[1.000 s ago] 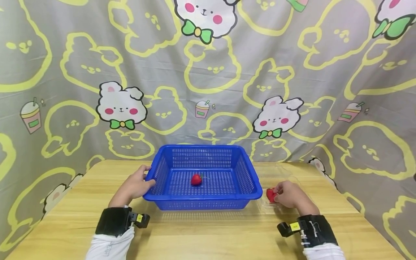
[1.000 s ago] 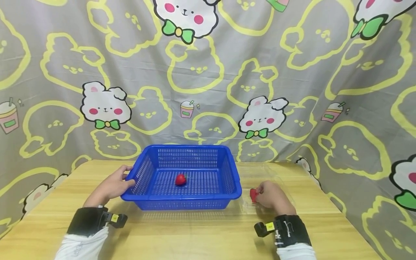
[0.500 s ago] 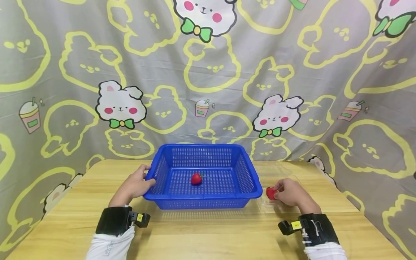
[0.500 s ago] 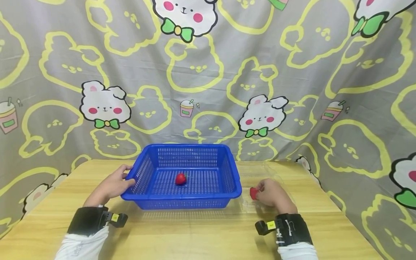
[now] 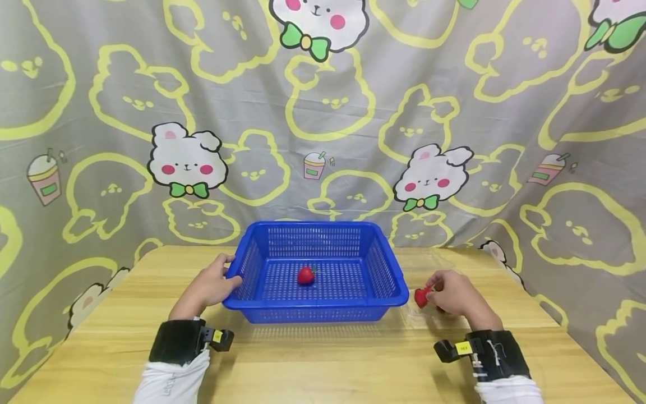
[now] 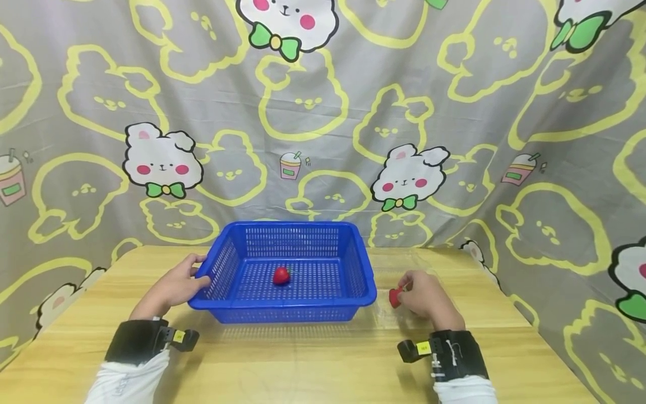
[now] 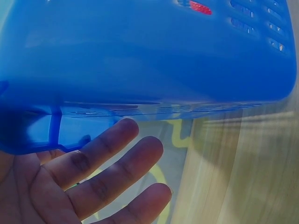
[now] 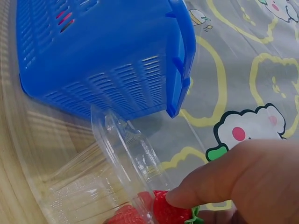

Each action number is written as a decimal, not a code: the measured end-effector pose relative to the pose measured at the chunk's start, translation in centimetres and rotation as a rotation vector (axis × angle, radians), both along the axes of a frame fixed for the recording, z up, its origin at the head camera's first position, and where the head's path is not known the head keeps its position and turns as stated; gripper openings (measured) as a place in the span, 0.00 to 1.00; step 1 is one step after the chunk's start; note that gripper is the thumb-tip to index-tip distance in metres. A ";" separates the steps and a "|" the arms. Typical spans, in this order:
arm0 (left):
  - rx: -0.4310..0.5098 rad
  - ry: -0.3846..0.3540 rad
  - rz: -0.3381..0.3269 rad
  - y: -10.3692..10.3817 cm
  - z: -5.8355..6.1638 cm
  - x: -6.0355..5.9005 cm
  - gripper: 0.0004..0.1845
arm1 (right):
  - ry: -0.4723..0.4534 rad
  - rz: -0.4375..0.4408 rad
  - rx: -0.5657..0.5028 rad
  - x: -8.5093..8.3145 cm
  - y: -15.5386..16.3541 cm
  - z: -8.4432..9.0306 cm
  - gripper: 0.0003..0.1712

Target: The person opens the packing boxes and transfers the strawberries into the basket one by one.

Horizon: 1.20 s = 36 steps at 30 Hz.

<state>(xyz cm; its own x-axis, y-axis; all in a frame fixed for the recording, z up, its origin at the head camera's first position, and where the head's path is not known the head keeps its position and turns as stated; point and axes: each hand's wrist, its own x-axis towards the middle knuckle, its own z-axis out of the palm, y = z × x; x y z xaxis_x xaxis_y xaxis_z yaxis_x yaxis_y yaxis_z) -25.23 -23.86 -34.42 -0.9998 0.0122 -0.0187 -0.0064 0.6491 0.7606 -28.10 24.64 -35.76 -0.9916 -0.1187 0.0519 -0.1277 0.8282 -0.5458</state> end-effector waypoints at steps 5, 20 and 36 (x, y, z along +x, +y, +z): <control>0.005 -0.005 0.001 0.0 0.0 -0.1 0.31 | 0.049 -0.005 0.006 0.0 0.0 0.2 0.12; -0.014 0.001 -0.006 0.0 0.2 0.0 0.31 | 0.104 -0.013 0.027 -0.2 0.1 0.5 0.13; 0.000 0.008 -0.006 0.2 0.2 0.2 0.31 | 0.148 -0.027 0.028 0.5 -0.4 1.5 0.13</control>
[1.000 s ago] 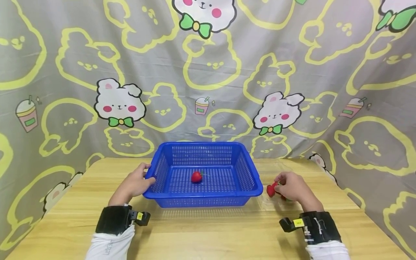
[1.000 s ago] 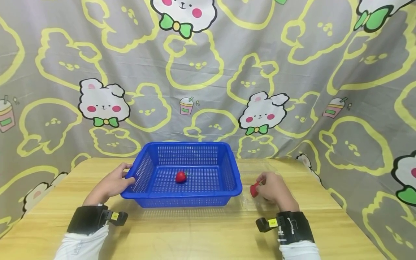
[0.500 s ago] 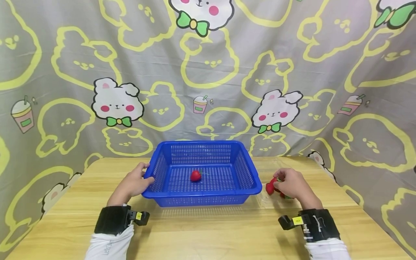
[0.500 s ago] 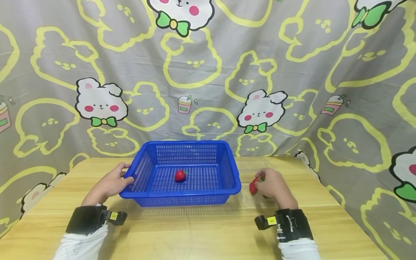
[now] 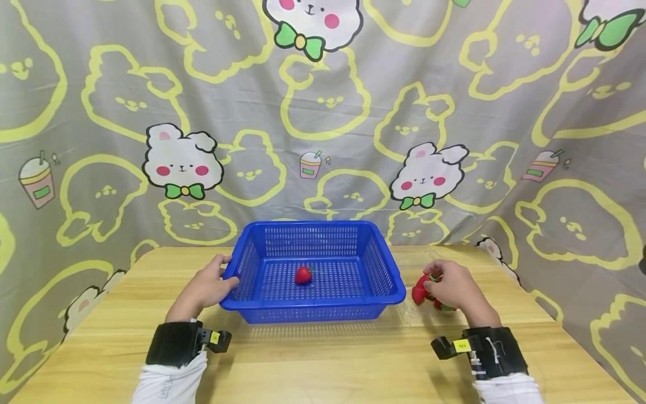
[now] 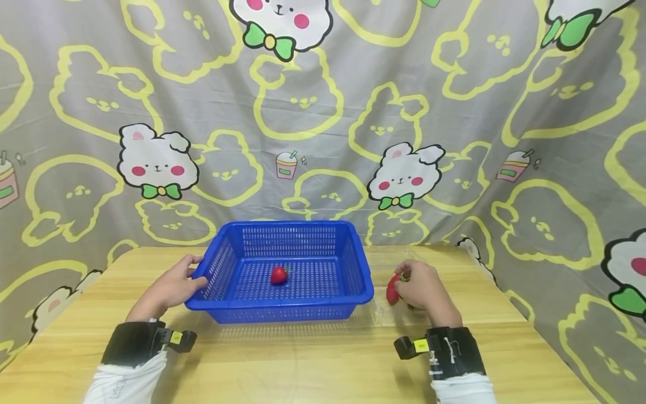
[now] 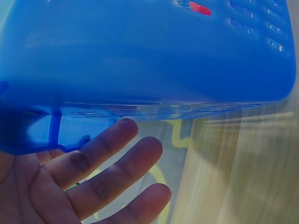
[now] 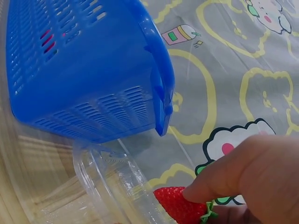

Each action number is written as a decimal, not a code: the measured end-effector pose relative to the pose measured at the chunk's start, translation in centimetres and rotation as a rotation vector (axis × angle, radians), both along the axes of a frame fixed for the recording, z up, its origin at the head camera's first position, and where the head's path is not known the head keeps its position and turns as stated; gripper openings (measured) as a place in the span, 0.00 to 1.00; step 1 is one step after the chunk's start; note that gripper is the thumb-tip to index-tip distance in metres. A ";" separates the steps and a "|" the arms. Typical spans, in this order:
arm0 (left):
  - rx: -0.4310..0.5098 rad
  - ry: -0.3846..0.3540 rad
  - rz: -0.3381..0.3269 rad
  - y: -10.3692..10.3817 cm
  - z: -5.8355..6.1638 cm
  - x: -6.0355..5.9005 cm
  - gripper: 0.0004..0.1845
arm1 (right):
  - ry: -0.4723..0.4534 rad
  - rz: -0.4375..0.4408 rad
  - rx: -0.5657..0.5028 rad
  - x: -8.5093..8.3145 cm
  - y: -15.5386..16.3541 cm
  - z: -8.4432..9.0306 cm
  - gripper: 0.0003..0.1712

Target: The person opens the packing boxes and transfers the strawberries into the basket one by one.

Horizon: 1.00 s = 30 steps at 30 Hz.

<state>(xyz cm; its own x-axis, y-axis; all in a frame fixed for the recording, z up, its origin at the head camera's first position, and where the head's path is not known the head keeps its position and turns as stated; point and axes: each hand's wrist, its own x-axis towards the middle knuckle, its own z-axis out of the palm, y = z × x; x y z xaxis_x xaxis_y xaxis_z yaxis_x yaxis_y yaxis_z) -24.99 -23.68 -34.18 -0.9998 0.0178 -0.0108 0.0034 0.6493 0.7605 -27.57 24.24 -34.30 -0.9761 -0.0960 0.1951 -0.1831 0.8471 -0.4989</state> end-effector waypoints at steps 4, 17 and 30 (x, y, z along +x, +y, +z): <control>0.013 0.000 -0.005 0.0 -0.1 -0.1 0.31 | 0.013 -0.005 -0.001 0.3 0.0 0.1 0.13; -0.002 -0.015 0.006 -0.4 -0.3 -0.1 0.31 | 0.040 -0.005 -0.027 0.2 -0.6 0.1 0.13; 0.035 -0.018 0.004 -0.2 -0.6 -0.3 0.29 | 0.056 -0.028 -0.056 0.7 -1.2 0.9 0.15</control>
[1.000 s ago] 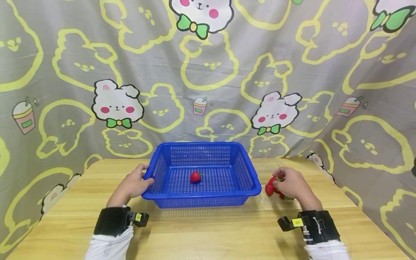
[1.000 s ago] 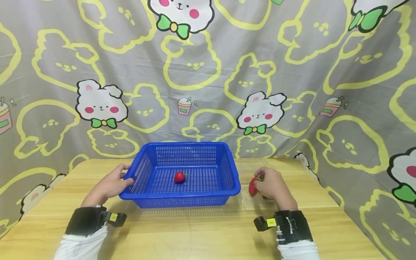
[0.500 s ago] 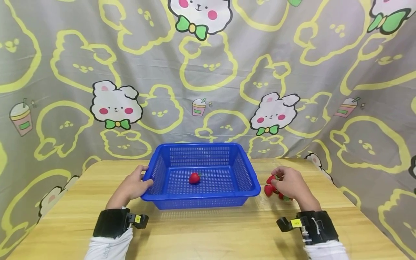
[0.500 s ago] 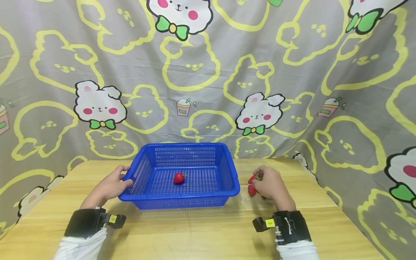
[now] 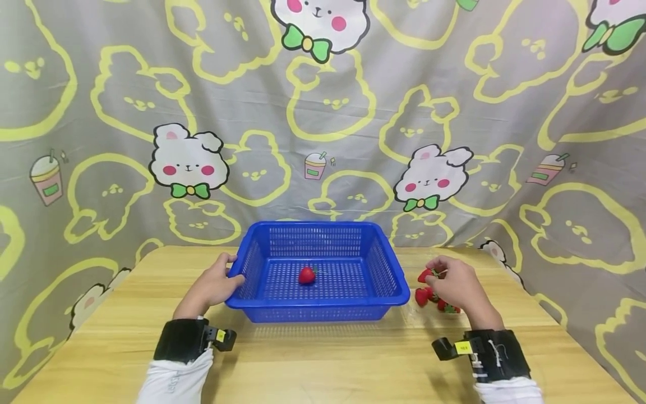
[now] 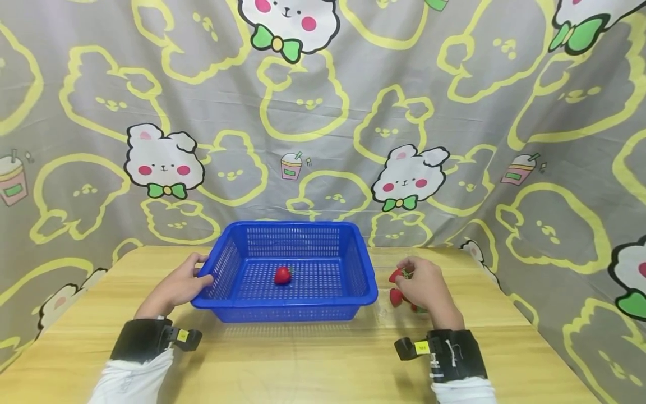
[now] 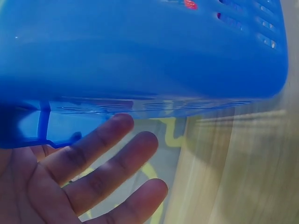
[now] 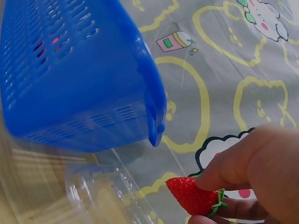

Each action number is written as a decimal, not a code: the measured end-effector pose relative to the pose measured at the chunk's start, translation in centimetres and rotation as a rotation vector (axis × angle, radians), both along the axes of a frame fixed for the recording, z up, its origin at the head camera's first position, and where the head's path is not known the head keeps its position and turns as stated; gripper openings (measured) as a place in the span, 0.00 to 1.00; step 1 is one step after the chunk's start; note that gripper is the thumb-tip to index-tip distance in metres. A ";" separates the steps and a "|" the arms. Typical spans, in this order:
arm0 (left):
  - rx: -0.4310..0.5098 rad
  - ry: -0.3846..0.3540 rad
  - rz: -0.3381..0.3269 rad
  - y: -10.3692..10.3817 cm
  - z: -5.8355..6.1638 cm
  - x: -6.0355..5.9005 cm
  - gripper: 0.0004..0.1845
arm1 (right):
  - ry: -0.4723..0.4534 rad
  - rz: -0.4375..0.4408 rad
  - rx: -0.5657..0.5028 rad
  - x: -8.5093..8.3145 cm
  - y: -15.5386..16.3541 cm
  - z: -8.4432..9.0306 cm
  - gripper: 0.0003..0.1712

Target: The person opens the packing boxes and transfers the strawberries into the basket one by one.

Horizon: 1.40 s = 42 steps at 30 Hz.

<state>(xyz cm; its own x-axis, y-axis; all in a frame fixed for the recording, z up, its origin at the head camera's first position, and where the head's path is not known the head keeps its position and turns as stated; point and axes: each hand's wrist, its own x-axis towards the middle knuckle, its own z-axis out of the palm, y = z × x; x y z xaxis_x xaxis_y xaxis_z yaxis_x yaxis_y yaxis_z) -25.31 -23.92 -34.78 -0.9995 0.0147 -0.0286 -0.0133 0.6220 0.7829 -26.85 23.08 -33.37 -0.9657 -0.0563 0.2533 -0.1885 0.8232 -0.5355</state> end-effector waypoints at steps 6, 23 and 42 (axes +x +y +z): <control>0.002 0.005 0.001 -0.1 -0.1 -0.1 0.29 | 0.039 0.011 -0.027 -0.1 -0.5 0.3 0.15; -0.035 0.009 0.011 0.0 -0.3 0.0 0.28 | 0.017 0.014 -0.022 0.2 -0.7 1.4 0.15; -0.015 0.031 0.019 0.2 -0.1 0.4 0.26 | 0.083 0.059 0.014 -0.2 -1.9 2.8 0.13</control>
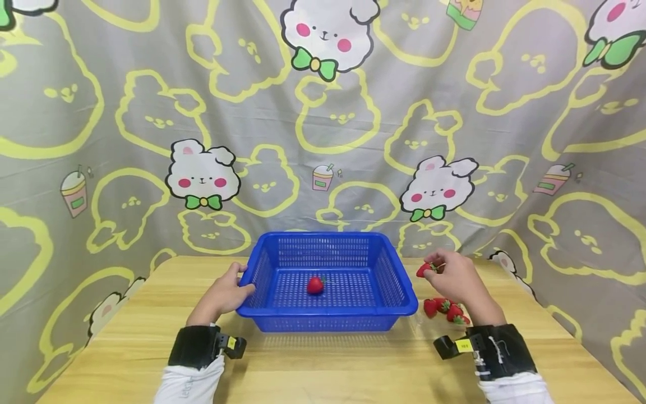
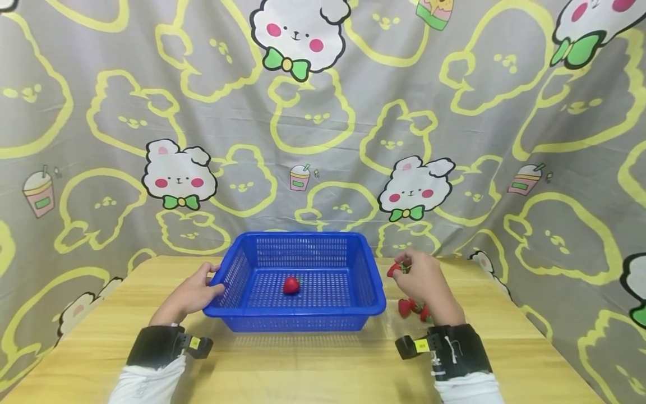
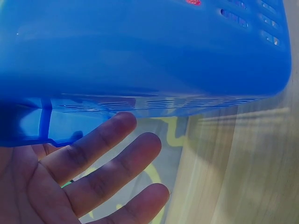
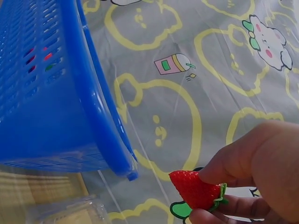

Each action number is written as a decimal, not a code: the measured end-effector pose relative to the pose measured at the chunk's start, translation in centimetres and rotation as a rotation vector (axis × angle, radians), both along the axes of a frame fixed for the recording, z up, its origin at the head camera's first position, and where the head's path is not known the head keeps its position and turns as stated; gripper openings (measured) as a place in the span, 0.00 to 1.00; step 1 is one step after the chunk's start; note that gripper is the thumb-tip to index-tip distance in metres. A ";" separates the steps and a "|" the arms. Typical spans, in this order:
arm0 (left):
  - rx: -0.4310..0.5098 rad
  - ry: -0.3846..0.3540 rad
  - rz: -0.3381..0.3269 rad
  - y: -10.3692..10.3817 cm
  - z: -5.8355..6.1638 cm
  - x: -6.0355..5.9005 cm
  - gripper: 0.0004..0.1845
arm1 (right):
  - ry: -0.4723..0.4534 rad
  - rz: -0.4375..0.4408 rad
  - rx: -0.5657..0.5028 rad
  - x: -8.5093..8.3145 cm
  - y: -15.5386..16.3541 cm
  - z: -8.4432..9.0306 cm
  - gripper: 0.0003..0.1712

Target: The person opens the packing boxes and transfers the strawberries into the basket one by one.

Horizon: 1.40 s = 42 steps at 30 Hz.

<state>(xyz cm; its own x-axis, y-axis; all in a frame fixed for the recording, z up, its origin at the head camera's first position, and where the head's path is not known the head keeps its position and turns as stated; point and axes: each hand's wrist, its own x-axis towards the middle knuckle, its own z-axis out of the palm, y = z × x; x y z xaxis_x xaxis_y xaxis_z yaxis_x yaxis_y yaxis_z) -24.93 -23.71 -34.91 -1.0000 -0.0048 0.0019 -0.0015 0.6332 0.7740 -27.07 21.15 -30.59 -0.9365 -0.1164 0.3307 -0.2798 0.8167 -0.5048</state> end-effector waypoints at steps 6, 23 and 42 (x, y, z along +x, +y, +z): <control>0.010 -0.005 0.005 0.0 -0.2 -0.1 0.27 | 0.025 0.020 0.021 -0.5 -0.4 0.1 0.13; -0.001 0.009 0.015 0.0 -0.3 -0.2 0.27 | 0.023 0.063 0.053 -2.0 -2.8 1.0 0.11; 0.011 0.017 0.033 0.2 -0.2 -0.1 0.27 | -0.071 0.113 0.124 -4.8 -6.8 1.5 0.09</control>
